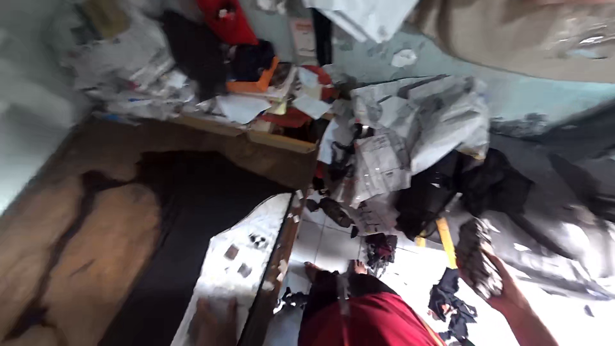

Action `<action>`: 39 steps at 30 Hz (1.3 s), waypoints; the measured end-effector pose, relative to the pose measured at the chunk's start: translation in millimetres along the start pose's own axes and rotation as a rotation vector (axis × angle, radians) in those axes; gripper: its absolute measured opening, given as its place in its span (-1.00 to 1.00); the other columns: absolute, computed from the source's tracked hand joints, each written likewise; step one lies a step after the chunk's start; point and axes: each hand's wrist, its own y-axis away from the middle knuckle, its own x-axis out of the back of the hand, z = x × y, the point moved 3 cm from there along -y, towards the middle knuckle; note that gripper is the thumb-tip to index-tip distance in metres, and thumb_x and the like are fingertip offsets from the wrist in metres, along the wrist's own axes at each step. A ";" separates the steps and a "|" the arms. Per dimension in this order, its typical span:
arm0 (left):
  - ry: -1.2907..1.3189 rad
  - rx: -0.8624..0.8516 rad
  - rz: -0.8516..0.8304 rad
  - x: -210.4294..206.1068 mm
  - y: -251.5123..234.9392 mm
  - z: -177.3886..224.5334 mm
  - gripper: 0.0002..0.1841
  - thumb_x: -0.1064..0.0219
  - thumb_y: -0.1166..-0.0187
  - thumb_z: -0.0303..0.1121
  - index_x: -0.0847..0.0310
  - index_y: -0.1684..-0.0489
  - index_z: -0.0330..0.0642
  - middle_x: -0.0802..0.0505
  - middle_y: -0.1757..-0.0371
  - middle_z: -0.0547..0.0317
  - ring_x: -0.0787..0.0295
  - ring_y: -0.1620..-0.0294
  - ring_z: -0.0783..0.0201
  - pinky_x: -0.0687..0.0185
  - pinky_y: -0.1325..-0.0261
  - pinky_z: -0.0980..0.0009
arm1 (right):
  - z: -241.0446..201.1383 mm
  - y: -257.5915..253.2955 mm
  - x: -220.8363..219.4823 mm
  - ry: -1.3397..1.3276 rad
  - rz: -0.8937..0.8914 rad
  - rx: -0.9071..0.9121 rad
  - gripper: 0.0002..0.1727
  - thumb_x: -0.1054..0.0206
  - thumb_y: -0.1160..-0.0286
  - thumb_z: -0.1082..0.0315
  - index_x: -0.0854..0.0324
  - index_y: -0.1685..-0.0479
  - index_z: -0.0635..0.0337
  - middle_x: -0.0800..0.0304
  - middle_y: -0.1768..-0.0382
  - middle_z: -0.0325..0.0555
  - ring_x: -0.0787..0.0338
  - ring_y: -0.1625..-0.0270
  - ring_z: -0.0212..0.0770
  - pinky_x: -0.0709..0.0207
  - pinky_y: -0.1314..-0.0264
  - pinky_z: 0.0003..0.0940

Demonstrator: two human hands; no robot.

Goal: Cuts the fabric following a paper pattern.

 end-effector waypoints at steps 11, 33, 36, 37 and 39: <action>0.200 0.047 0.164 -8.0 -4.9 -4.4 -0.03 -0.34 -0.47 0.21 -0.28 -0.68 -0.50 -0.52 -0.59 -0.50 -0.40 -0.62 -0.48 -0.19 -0.68 -0.29 | 98.9 1.0 -174.6 0.791 -0.527 0.057 -0.17 -0.59 -0.24 -0.19 -0.41 -0.42 0.11 -0.83 0.33 -0.09 -0.80 0.49 -0.20 -0.77 0.44 -0.20; 0.352 0.174 0.207 -19.6 13.0 -11.9 0.23 -0.45 -0.30 0.26 0.06 -0.79 -0.56 -0.32 -0.72 -0.56 -0.28 -0.73 -0.42 -0.15 -0.77 -0.16 | 284.3 25.7 -476.2 1.937 -1.352 0.848 -0.14 -0.48 -0.49 0.00 -0.26 -0.80 0.04 -0.32 -0.74 0.15 -0.23 -0.81 0.20 0.13 -0.87 0.29; 0.384 0.176 0.151 -14.9 14.7 -4.5 0.23 -0.53 -0.30 0.13 0.17 -0.82 -0.55 -0.22 -0.74 -0.62 -0.16 -0.75 -0.51 -0.08 -0.78 -0.23 | 240.8 22.5 -418.8 1.695 -1.028 1.048 -0.46 -0.39 -0.56 0.00 -0.67 -0.44 0.07 -0.75 -0.39 0.05 -0.66 -0.50 0.10 -0.43 -0.62 0.11; 0.388 0.158 0.139 -14.4 15.7 -3.5 0.24 -0.54 -0.32 0.10 0.22 -0.82 -0.56 -0.16 -0.76 -0.64 -0.09 -0.77 -0.53 -0.03 -0.80 -0.23 | 222.9 15.1 -392.6 1.675 -0.923 1.005 -0.52 -0.36 -0.59 0.02 -0.72 -0.36 0.08 -0.80 -0.32 0.04 -0.71 -0.44 0.08 -0.48 -0.57 0.10; 0.367 0.110 0.180 -29.5 16.2 -13.4 0.29 -0.54 -0.30 0.15 0.28 -0.83 -0.55 -0.11 -0.78 -0.64 -0.08 -0.79 -0.50 -0.02 -0.81 -0.18 | 184.5 -8.3 -330.6 1.685 -0.692 0.821 -0.58 -0.29 -0.66 0.05 -0.75 -0.30 0.10 -0.81 -0.30 0.03 -0.72 -0.45 0.04 -0.49 -0.58 0.06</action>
